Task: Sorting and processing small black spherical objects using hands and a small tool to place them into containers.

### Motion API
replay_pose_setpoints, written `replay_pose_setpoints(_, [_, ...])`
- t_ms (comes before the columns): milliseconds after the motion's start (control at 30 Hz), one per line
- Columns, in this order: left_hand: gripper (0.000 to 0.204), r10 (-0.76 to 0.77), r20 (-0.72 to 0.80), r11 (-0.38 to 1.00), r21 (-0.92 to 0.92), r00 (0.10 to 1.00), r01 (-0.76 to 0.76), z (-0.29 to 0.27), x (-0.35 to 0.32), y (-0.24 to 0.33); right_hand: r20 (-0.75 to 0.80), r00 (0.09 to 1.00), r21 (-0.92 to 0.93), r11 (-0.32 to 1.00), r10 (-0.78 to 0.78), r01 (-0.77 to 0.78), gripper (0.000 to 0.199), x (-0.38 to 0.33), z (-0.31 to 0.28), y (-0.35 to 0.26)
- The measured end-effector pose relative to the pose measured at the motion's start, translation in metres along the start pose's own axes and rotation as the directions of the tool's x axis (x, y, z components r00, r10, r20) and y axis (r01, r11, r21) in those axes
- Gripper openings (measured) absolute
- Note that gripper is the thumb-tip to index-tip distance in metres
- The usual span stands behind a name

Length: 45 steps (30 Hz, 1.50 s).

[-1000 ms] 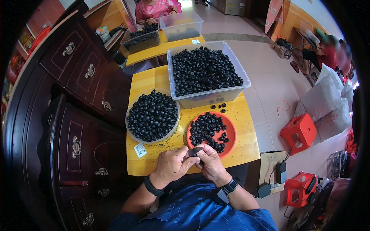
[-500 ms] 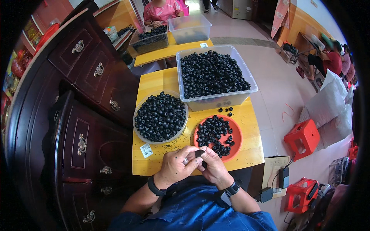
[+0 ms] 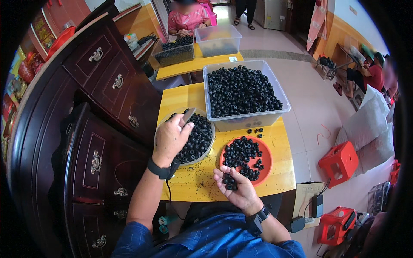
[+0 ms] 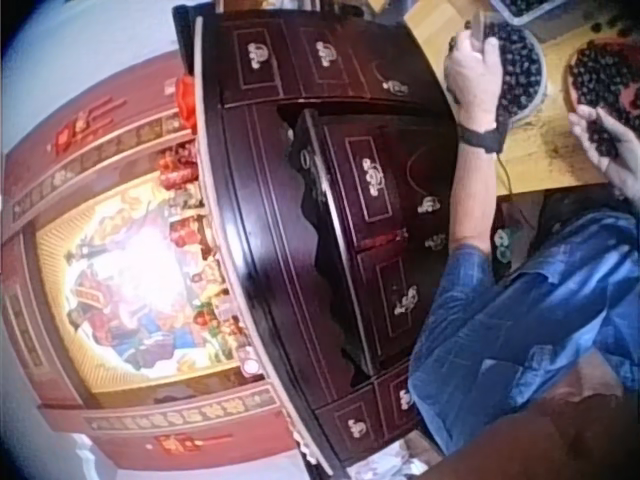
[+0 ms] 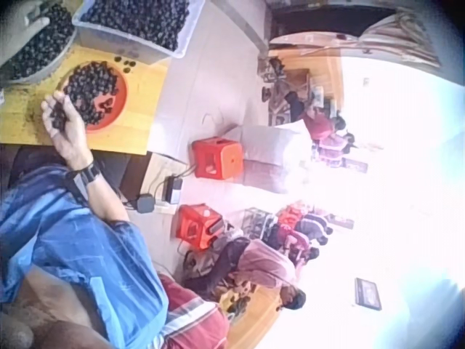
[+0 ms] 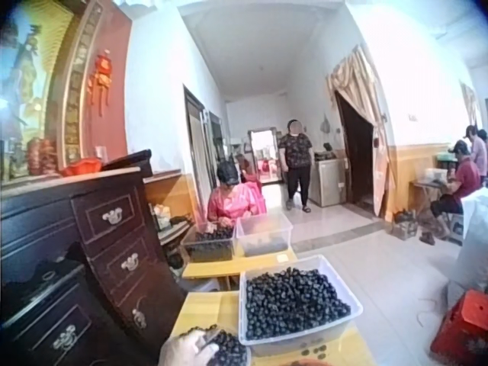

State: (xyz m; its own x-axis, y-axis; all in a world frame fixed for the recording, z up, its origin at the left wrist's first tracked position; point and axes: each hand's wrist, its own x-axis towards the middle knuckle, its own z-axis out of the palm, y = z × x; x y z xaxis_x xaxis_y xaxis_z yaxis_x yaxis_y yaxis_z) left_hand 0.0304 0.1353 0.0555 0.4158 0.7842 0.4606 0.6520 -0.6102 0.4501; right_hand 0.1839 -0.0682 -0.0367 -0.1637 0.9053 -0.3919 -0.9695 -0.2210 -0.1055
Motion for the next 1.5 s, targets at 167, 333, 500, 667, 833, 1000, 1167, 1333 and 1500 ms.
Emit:
replay_pose_setpoints(167, [0.020,-0.064,0.077,0.992,-0.102,0.995,0.071,-0.009,-0.008,-0.001,0.038,0.999,0.027,0.999,0.017,-0.018,0.035,0.003,0.004,-0.002])
replay_pose_setpoints(333, [0.019,-0.036,0.299,0.956,-0.268,0.953,0.121,-0.008,-0.068,0.027,0.063,0.998,0.012,1.000,0.023,-0.023,0.036,0.006,0.000,0.000])
replay_pose_setpoints(500, [0.036,0.104,0.421,0.966,-0.259,0.901,0.010,-0.002,-0.112,0.059,0.099,0.994,0.015,0.999,0.041,-0.043,0.033,0.010,-0.012,0.009])
replay_pose_setpoints(667, [0.034,0.110,0.461,0.980,-0.196,0.881,-0.020,0.014,-0.129,0.055,0.066,0.997,-0.115,0.993,0.028,-0.021,0.032,0.011,-0.012,0.011])
replay_pose_setpoints(833, [0.034,0.162,0.481,0.977,-0.198,0.861,-0.073,0.014,-0.132,0.055,0.080,0.996,-0.058,0.997,0.046,-0.042,0.033,0.009,-0.013,0.011])
replay_pose_setpoints(1000, [0.030,0.135,0.448,0.991,-0.082,0.884,-0.109,0.015,-0.132,0.060,0.122,0.991,-0.066,0.996,0.062,-0.054,0.032,0.012,-0.010,0.013])
replay_pose_setpoints(1167, [0.030,0.180,0.354,0.983,-0.077,0.918,-0.164,0.023,-0.138,0.056,0.115,0.991,-0.031,0.997,0.073,-0.069,0.030,0.015,-0.012,0.015])
replay_pose_setpoints(1333, [0.034,0.245,0.329,0.969,-0.117,0.912,-0.218,0.024,-0.138,0.055,0.140,0.989,0.043,0.997,0.054,-0.060,0.026,0.018,-0.024,0.015])
replay_pose_setpoints(1500, [0.024,0.239,0.311,0.960,-0.218,0.920,-0.175,0.024,-0.136,0.055,0.112,0.991,0.104,0.991,0.068,-0.080,0.023,0.018,-0.026,0.016])
